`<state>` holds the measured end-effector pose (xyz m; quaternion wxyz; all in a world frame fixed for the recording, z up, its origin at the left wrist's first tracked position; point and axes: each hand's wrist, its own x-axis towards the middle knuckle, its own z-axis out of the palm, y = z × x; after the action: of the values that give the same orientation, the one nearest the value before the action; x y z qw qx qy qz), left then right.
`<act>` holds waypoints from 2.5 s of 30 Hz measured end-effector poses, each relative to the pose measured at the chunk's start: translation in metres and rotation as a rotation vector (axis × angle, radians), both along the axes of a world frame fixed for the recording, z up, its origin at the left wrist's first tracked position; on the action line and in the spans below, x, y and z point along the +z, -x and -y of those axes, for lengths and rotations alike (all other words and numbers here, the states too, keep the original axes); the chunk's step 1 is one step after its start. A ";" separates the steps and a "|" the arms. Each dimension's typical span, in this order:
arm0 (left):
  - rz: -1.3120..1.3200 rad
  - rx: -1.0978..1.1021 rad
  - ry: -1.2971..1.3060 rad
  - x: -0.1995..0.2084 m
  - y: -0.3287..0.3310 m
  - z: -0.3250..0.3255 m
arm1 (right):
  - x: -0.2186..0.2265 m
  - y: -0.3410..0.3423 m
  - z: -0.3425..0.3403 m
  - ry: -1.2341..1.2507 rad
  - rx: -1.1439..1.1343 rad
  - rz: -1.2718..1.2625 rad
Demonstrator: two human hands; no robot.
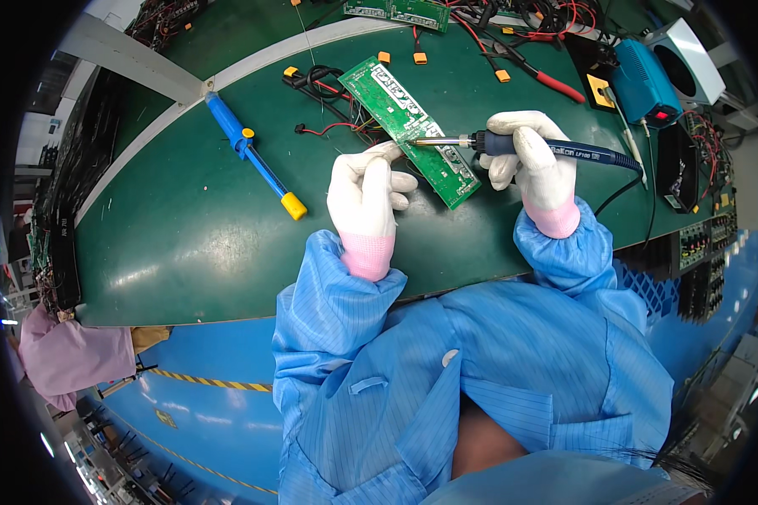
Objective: Soldering components onto a green printed circuit board at a workstation.
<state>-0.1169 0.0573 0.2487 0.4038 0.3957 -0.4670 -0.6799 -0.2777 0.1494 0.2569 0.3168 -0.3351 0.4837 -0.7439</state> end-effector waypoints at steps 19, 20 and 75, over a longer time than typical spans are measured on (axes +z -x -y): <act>-0.058 0.012 0.069 -0.009 -0.001 -0.001 | 0.005 -0.016 -0.007 -0.043 -0.005 -0.156; -0.058 0.013 0.068 -0.009 -0.001 -0.001 | 0.006 -0.016 -0.008 -0.044 -0.004 -0.156; 0.113 -0.216 0.038 -0.002 0.005 0.000 | -0.025 -0.042 0.000 -0.040 -0.331 -0.987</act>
<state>-0.1219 0.0574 0.2466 0.3084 0.3730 -0.5417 -0.6873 -0.2356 0.1497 0.2316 -0.0644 -0.5587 0.6361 -0.5283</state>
